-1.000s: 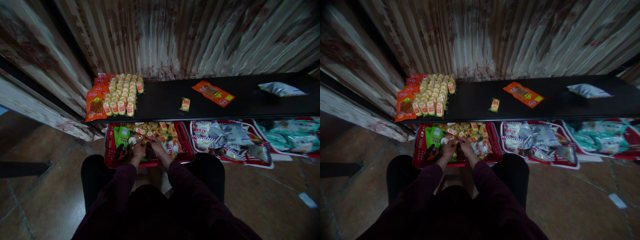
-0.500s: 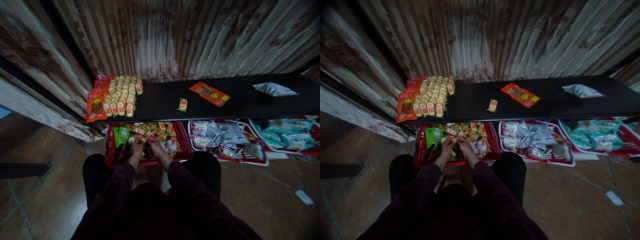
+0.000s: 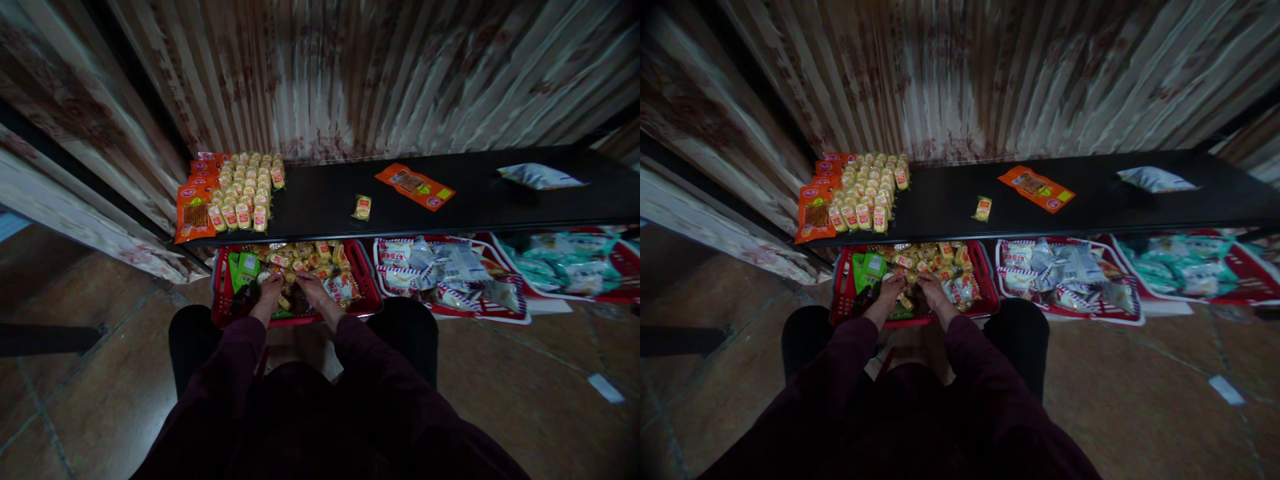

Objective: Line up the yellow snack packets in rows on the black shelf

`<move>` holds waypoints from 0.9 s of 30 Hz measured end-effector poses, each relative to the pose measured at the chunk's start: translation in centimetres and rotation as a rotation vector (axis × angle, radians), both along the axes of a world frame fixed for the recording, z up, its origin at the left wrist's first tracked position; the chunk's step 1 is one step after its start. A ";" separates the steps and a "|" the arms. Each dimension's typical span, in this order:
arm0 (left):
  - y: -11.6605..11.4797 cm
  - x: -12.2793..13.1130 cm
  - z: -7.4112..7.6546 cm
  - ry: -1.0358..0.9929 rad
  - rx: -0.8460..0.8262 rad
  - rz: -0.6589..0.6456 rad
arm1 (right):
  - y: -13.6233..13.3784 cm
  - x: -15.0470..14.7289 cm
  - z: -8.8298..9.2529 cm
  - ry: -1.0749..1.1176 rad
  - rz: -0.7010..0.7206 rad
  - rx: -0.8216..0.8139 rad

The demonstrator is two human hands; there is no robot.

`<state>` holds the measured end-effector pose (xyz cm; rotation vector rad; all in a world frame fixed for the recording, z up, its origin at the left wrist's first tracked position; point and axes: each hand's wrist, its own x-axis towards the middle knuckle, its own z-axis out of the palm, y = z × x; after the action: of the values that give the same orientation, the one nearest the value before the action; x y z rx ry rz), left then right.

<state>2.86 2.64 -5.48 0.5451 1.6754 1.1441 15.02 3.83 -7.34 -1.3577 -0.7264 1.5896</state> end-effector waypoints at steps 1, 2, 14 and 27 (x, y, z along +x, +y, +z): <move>-0.1 0.0 0.1 -0.031 -0.017 0.009 | 0.0 0.0 0.0 -0.011 0.006 -0.003; -0.1 -0.1 0.1 -0.069 -0.038 0.018 | 0.0 0.0 -0.1 -0.018 0.013 -0.005; -0.9 0.2 0.1 -0.403 -0.117 0.334 | -1.3 -0.7 0.6 0.134 0.164 0.112; -1.2 0.6 -0.1 -0.465 -0.318 0.304 | -0.3 0.1 -1.3 0.057 -0.030 -0.124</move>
<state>3.49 1.42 -5.63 -0.1747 1.5116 1.0829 15.14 3.54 -8.65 -1.3997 -0.5786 1.6651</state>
